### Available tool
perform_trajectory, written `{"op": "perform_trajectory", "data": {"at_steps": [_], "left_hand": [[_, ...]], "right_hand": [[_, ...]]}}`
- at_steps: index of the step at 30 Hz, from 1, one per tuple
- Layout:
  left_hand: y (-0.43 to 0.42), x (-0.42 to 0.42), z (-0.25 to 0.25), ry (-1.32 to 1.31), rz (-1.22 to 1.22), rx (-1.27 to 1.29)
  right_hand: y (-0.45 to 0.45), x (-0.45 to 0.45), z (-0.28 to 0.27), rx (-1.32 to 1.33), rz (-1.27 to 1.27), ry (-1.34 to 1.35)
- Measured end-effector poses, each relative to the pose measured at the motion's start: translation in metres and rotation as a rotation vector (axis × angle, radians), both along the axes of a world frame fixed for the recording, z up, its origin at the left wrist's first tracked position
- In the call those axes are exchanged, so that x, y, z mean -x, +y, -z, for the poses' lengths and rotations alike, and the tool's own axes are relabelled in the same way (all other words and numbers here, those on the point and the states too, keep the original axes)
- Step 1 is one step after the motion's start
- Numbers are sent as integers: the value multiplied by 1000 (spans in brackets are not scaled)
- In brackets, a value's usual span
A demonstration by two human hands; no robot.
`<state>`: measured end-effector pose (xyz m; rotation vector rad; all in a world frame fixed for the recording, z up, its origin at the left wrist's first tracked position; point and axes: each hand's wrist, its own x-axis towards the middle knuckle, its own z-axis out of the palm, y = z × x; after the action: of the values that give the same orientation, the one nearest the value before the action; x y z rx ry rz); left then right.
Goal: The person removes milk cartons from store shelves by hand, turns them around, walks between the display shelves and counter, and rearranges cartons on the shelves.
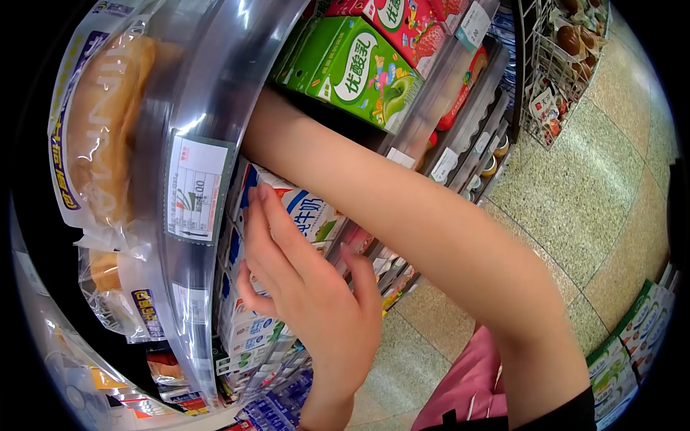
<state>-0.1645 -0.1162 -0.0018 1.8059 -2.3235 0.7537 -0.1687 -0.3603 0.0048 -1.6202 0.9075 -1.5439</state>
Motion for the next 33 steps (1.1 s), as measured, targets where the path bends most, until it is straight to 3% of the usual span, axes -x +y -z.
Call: {"op": "perform_trajectory", "data": {"at_steps": [11, 17, 18, 21, 24, 25, 26, 28, 31, 33], "left_hand": [[-1, -2, -3, 26, 22, -23], [-21, -9, -25, 203, 143, -104], [-27, -7, -28, 171, 130, -78], [-39, 0, -46, 502, -3, -257], [-47, -3, -48, 441, -232, -245], [-48, -5, -49, 500, -242, -275], [-48, -7, -50, 556, -255, -307], [-49, -13, -50, 613, -269, -339], [-52, -13, -55, 715, -286, -410], [-58, -18, -51, 677, -225, -417]], "right_hand": [[12, 3, -5, 11, -24, -29], [19, 10, -8, 42, -62, -135], [20, 13, -8, 53, -78, -179], [31, 23, -1, 92, -187, -387], [42, 28, 16, 167, -279, -635], [48, 26, 23, 204, -229, -609], [52, 19, 38, 299, 90, -349], [69, 31, 47, 138, 44, -199], [80, 11, 61, -180, 123, -284], [90, 18, 63, -201, 75, -118]]}}
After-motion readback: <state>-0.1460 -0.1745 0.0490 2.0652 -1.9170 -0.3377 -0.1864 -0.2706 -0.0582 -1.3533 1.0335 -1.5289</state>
